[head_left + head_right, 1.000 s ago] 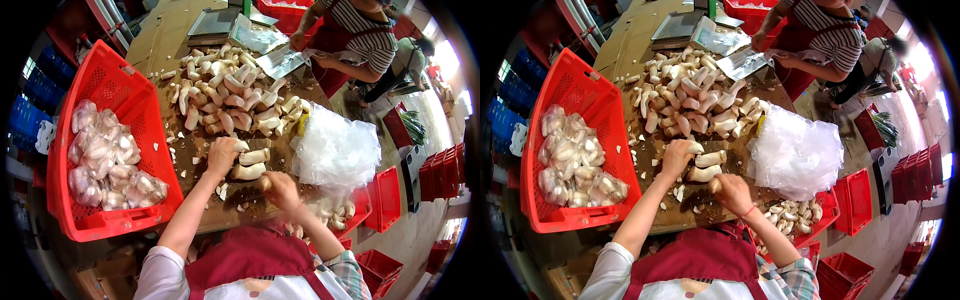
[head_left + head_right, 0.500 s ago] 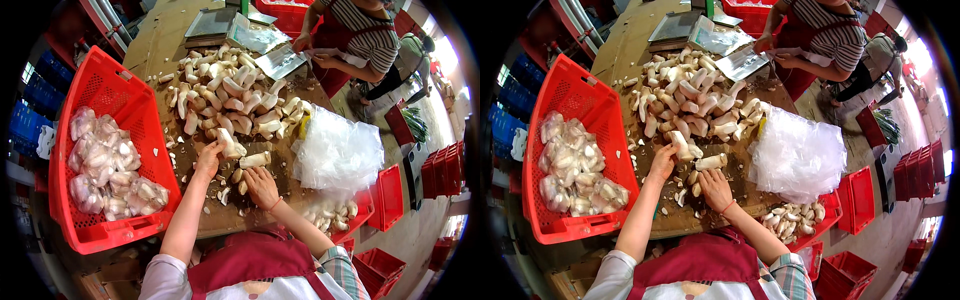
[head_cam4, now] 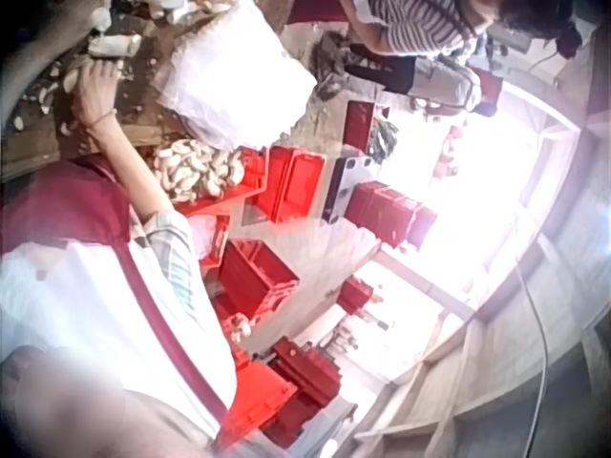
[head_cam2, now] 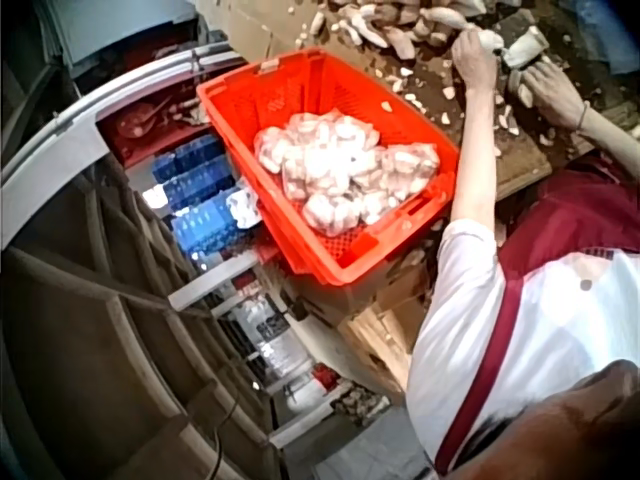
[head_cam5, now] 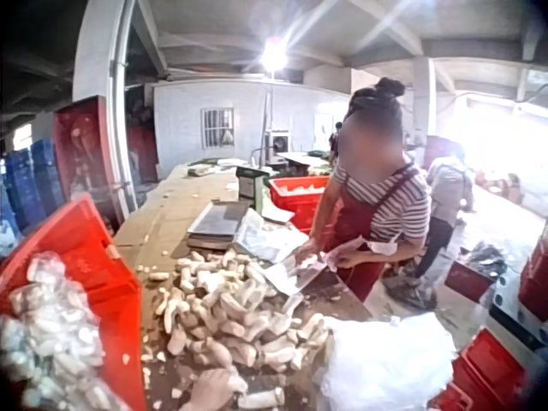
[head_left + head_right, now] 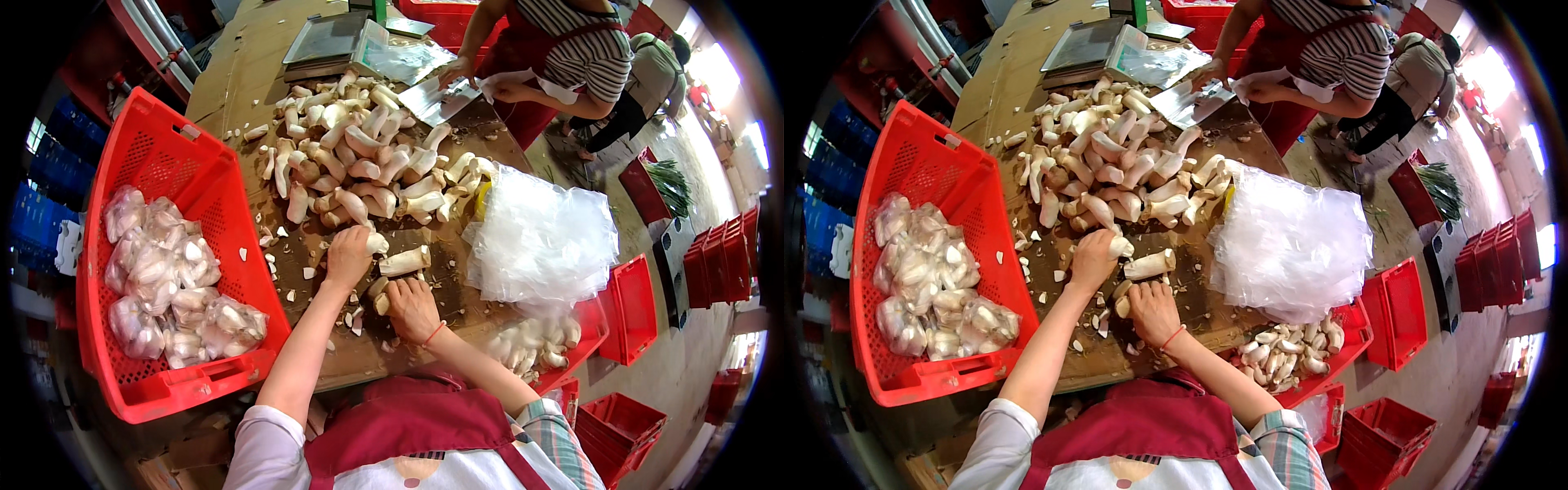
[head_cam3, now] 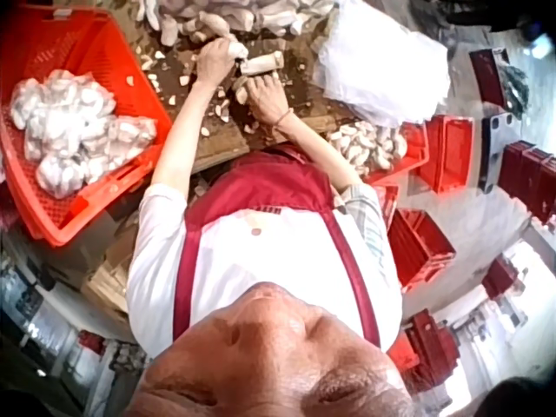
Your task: The person picks up mushrooms from a large pile on a table, places them into a clear plastic bag, and then moves the filled bag into a large red crate.
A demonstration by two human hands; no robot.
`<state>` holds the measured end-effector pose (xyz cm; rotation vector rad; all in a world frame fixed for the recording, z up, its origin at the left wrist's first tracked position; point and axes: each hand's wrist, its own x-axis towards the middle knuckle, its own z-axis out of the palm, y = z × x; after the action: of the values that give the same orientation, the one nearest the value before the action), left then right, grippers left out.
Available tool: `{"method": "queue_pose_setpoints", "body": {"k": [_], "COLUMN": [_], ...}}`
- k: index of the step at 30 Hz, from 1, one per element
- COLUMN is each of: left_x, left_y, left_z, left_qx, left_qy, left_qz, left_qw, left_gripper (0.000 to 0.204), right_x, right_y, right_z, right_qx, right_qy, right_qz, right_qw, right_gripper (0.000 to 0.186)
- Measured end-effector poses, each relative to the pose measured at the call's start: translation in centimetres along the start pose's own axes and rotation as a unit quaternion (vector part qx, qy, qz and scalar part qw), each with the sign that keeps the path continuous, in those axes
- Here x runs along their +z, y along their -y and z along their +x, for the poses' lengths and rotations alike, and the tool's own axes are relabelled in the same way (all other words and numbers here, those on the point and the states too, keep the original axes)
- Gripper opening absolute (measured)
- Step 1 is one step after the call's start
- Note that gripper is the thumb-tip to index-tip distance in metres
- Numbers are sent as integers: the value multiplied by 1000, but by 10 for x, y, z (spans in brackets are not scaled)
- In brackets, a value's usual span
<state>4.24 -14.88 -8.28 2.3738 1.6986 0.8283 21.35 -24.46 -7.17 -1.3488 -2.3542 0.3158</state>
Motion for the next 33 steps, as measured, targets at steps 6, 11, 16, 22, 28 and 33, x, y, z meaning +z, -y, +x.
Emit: {"method": "queue_pose_setpoints", "body": {"k": [6, 11, 16, 22, 28, 33], "left_x": [-59, -33, -28, -54, -95, -56], "left_y": [-36, -24, -27, -19, 12, 30], "left_z": [12, 11, -2, 15, 83, 116], "left_qx": [-354, -314, -292, -285, -262, -313], "left_qy": [183, 321, 305, 186, 54, -78], "left_qz": [-312, -539, -608, -666, -612, -415], "left_qw": [862, 712, 672, 664, 744, 851], "left_gripper": [39, 40, 35, 38, 37, 58], "right_x": [-16, -13, -10, -55, -71, -24], "right_y": [-10, -43, -58, -37, -34, -47], "right_z": [-15, -11, -1, 61, 165, 220], "right_qx": [274, 454, 396, 306, 231, 124], "right_qy": [-14, -111, -75, -64, -94, -248], "right_qz": [215, 661, 717, 723, 708, 267], "right_qw": [937, 586, 569, 616, 661, 923], "right_gripper": [33, 40, 40, 49, 52, 83]}}
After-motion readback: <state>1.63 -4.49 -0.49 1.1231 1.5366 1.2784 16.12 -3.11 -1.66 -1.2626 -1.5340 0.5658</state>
